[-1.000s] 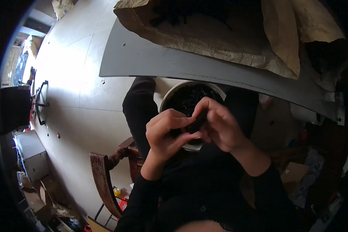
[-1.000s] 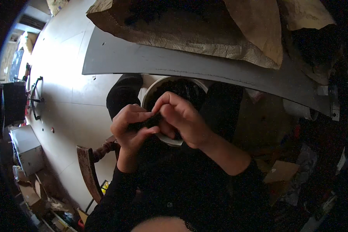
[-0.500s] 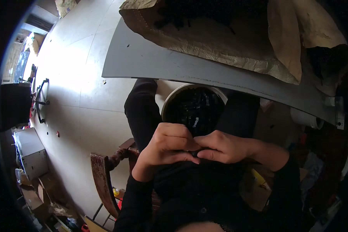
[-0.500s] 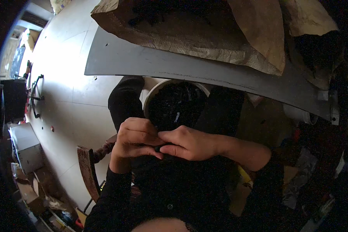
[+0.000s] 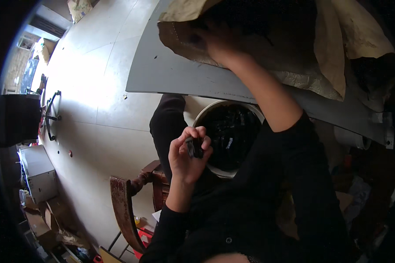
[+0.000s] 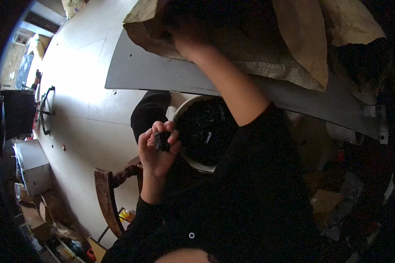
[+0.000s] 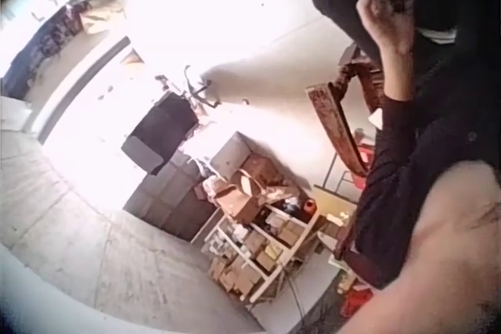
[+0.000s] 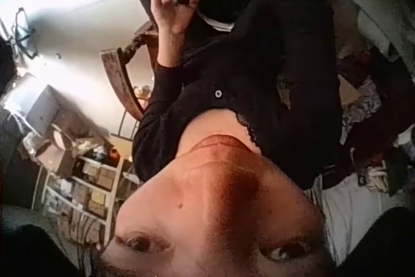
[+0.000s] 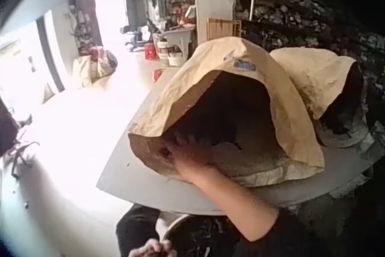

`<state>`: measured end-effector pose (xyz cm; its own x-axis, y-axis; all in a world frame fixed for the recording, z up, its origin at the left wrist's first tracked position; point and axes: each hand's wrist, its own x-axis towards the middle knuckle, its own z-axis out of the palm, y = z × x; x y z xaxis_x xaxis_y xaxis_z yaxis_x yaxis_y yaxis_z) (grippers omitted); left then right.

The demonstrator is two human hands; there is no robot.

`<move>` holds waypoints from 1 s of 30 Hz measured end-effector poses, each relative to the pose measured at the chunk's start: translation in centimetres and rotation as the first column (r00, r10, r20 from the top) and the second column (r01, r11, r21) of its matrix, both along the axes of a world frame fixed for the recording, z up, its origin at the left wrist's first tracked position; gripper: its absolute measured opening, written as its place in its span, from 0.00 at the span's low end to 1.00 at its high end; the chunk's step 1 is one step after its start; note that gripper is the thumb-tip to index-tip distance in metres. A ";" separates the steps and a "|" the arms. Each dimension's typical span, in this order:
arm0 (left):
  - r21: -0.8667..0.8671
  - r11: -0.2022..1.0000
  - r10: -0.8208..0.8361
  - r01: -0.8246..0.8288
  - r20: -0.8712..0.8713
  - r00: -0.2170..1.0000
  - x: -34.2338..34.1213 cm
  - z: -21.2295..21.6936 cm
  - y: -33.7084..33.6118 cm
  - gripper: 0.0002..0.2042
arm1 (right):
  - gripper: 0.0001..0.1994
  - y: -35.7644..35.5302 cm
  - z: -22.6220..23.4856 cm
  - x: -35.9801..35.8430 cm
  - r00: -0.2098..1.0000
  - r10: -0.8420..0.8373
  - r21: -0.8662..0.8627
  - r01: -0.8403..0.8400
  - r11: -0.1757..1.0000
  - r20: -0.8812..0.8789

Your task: Sorting small black items from a large bag into a plastic bowl.

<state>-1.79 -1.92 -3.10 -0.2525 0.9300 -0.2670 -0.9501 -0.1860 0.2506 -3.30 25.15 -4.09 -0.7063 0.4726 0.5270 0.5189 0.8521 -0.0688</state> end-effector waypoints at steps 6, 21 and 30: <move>-0.086 0.992 -0.108 0.093 -0.179 0.978 0.3 -0.9 -0.3 0.13 | 0.17 -1.9 2.0 7.5 0.984 0.115 -0.222 -0.083 0.972 0.135; -0.151 0.946 0.035 -0.288 -0.833 0.552 1.6 1.5 6.7 0.10 | 0.17 -10.4 4.2 13.5 0.954 0.280 0.016 -0.280 0.960 -0.109; 0.085 0.992 0.099 -0.088 -0.981 0.170 0.1 2.7 4.4 0.13 | 0.18 -12.3 5.6 16.2 0.738 -0.211 -0.688 -0.674 -0.267 -0.641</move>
